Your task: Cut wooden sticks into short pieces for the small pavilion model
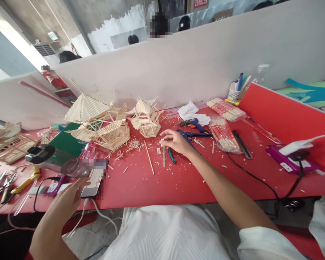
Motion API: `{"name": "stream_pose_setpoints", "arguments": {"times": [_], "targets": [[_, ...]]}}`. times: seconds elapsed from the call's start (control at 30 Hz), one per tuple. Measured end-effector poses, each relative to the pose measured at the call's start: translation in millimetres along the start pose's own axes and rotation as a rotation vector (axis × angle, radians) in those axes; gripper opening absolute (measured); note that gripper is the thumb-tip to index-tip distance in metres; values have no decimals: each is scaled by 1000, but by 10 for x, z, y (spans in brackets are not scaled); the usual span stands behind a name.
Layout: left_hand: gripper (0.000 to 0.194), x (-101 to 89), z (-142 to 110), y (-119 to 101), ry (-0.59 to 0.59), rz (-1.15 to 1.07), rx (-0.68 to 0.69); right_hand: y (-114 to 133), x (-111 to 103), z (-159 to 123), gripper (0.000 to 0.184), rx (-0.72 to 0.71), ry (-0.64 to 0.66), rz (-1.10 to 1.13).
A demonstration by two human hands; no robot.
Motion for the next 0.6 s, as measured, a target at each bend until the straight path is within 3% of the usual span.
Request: {"name": "stream_pose_setpoints", "arguments": {"times": [0.27,0.47,0.6], "targets": [[51,-24,-41,28,-66,14,52,10,-4,6,39,-10,13,-14],[49,57,-46,94,46,-61,70,25,6,1,36,-14,19,-24],[53,95,-37,146,5,-47,26,27,1,3,37,-22,15,-31]]}}
Point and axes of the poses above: each hand's wrist, its own z-axis towards the middle knuckle, its own x-axis out of the palm, y = z × x, the point moved 8 cm from there along z, towards the middle knuckle, and after that the axes turned 5 degrees about -x, right-handed, at the moved point
